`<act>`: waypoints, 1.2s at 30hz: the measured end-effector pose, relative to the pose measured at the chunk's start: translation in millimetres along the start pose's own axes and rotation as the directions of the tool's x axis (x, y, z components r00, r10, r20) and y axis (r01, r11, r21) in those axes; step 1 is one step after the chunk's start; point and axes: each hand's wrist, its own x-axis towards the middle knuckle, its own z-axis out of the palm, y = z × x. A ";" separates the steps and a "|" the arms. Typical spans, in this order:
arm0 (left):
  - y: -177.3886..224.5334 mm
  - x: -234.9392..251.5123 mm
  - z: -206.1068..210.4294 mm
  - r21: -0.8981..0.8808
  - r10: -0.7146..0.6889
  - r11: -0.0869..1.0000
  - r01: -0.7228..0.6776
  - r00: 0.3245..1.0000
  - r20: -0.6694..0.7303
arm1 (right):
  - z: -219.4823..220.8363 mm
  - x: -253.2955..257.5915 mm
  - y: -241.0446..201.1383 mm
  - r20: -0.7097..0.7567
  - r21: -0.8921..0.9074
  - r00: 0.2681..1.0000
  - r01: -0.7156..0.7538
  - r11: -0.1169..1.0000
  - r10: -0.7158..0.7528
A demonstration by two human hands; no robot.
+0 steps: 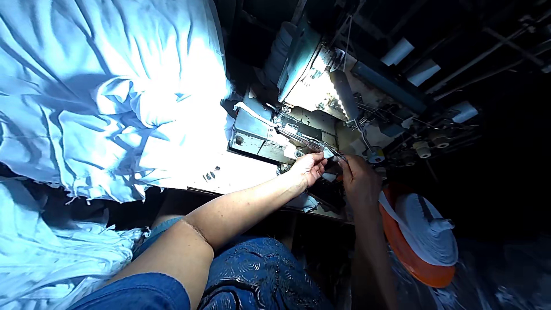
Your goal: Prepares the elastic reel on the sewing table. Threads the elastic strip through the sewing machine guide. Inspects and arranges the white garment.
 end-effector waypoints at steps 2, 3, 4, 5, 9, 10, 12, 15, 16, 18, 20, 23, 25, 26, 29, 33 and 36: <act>0.6 0.1 -0.9 -0.003 -0.012 1.000 0.012 1.000 0.009 | -0.1 -8.4 -9.6 0.019 0.006 1.000 -0.017 1.000 0.017; 0.7 -0.3 -1.0 0.001 -0.014 1.000 0.014 1.000 0.014 | 0.8 -11.9 -15.5 0.056 0.010 0.998 -0.027 1.000 0.027; 0.6 -0.4 -0.4 0.006 -0.014 1.000 0.014 1.000 0.016 | 3.0 -14.7 -21.2 0.080 0.017 0.996 -0.037 0.999 0.035; 0.5 -0.4 0.1 0.015 -0.013 1.000 0.013 1.000 0.023 | 6.5 -17.2 -25.5 0.078 0.020 0.996 -0.043 0.999 0.041; 0.7 -3.2 1.1 0.015 -0.014 1.000 0.014 1.000 0.017 | 20.6 -21.8 -33.2 -0.046 0.033 0.998 -0.030 0.999 0.032; 1.3 -4.3 1.6 -0.002 -0.022 1.000 0.022 1.000 0.012 | 22.1 -21.5 -33.8 -0.069 0.036 0.997 -0.019 0.999 0.022; 2.8 -7.6 3.1 -0.016 -0.030 0.999 0.030 1.000 0.007 | 21.8 -20.0 -35.6 -0.065 0.041 0.998 -0.018 0.999 0.021; 4.5 -11.0 3.5 0.001 -0.041 0.999 0.041 0.999 0.017 | 21.7 -17.0 -37.1 -0.036 0.038 0.999 -0.036 0.999 0.037; 5.1 -12.3 3.7 0.002 -0.043 0.999 0.043 0.999 0.018 | 22.7 -16.3 -37.1 -0.041 0.037 0.999 -0.034 0.999 0.036; 5.7 -13.5 4.5 0.009 -0.041 0.999 0.041 0.999 0.014 | 24.1 -15.8 -37.6 -0.046 0.033 0.998 -0.033 0.999 0.035; 5.4 -9.5 1.6 0.011 -0.048 0.999 0.048 0.998 0.035 | 25.2 -15.6 -38.9 -0.043 0.026 0.998 -0.037 0.999 0.038; 4.9 -6.8 0.4 0.024 -0.052 0.998 0.051 0.998 0.037 | 26.9 -15.0 -39.2 -0.044 0.023 0.998 -0.036 0.999 0.037; 5.4 -8.4 0.4 0.025 -0.050 0.998 0.049 0.998 0.037 | 28.1 -14.4 -38.9 -0.046 0.022 0.998 -0.033 0.999 0.034; 5.7 -9.1 0.0 0.027 -0.047 0.999 0.046 0.998 0.038 | 28.8 -13.8 -38.4 -0.051 0.021 0.998 -0.025 0.999 0.026; 5.1 -14.3 -0.4 0.048 -0.024 0.999 0.023 1.000 0.016 | 32.6 -12.6 -34.7 -0.047 0.055 0.999 0.010 0.998 -0.007; -2.9 -7.1 -6.4 0.038 0.062 0.997 -0.063 0.997 0.035 | 38.3 -9.3 -34.6 -0.053 0.128 0.998 0.045 0.991 -0.038; -2.2 -8.9 -2.3 0.053 0.080 0.995 -0.080 0.997 -0.001 | 42.4 -11.5 -33.1 -0.087 0.167 0.996 0.041 0.985 -0.026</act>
